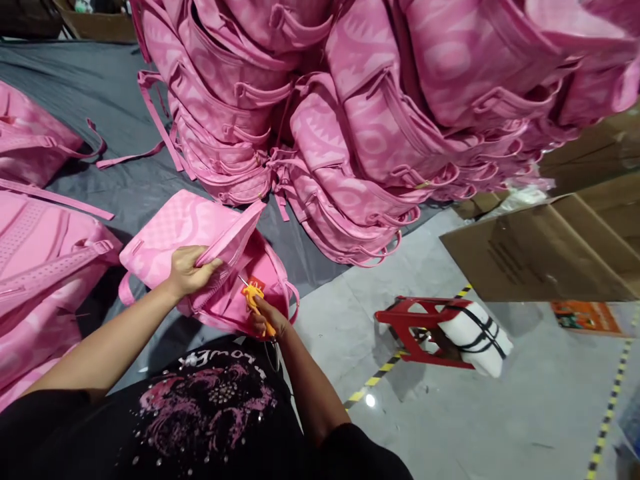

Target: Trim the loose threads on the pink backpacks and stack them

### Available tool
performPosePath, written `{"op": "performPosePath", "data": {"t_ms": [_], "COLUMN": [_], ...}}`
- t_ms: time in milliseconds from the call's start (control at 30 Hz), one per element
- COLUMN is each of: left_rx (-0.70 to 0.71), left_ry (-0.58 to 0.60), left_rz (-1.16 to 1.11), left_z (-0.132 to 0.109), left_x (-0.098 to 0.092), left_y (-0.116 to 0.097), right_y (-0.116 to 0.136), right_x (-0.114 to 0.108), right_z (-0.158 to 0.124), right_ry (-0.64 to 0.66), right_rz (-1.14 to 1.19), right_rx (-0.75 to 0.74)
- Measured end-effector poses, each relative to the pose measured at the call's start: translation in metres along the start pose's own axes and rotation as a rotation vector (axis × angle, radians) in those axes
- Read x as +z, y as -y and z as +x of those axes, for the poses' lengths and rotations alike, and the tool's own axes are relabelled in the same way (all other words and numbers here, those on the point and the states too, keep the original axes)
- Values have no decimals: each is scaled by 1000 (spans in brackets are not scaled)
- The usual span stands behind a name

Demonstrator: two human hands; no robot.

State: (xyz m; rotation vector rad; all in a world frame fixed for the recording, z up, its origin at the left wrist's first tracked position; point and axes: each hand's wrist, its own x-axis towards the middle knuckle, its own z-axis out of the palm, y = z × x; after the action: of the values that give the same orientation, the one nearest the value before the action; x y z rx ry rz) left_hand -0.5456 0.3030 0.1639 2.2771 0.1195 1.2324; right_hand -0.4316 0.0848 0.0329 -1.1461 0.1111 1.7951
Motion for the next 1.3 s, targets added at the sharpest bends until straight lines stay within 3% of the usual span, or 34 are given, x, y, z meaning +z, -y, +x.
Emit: {"op": "performPosePath", "data": {"t_ms": [100, 167, 300, 400, 467, 567, 633, 800, 1000, 1167, 1300], "left_rx": [43, 64, 69, 68, 35, -80, -143, -190, -294, -308, -408], "left_ry": [12, 29, 42, 88, 115, 104, 74, 5, -21, 56, 272], "left_rz": [12, 9, 7, 21, 57, 146, 210, 325, 435, 506, 392], "left_z": [4, 6, 7, 5, 3, -3, -6, -14, -20, -30, -67], "left_x": [-1, 0, 5, 6, 5, 3, 3, 8, 19, 37, 51], "left_y": [6, 9, 10, 6, 2, -6, -12, -29, -47, -86, -127], "right_y": [-5, -8, 7, 59, 106, 166, 189, 201, 189, 204, 204], "right_x": [4, 6, 12, 23, 32, 48, 56, 69, 62, 20, -30], "right_z": [7, 10, 4, -11, -22, -35, -44, -58, -41, -47, -71], "right_ry": [-36, -37, -117, -171, -302, -500, -515, -318, -62, -12, -45], "right_rz": [41, 9, -352, -855, -1214, -1778, -1948, -2000, -1974, -1831, -1581], "right_rx": [-105, -81, -50, -21, 12, 297, 477, 528, 538, 350, 240]}}
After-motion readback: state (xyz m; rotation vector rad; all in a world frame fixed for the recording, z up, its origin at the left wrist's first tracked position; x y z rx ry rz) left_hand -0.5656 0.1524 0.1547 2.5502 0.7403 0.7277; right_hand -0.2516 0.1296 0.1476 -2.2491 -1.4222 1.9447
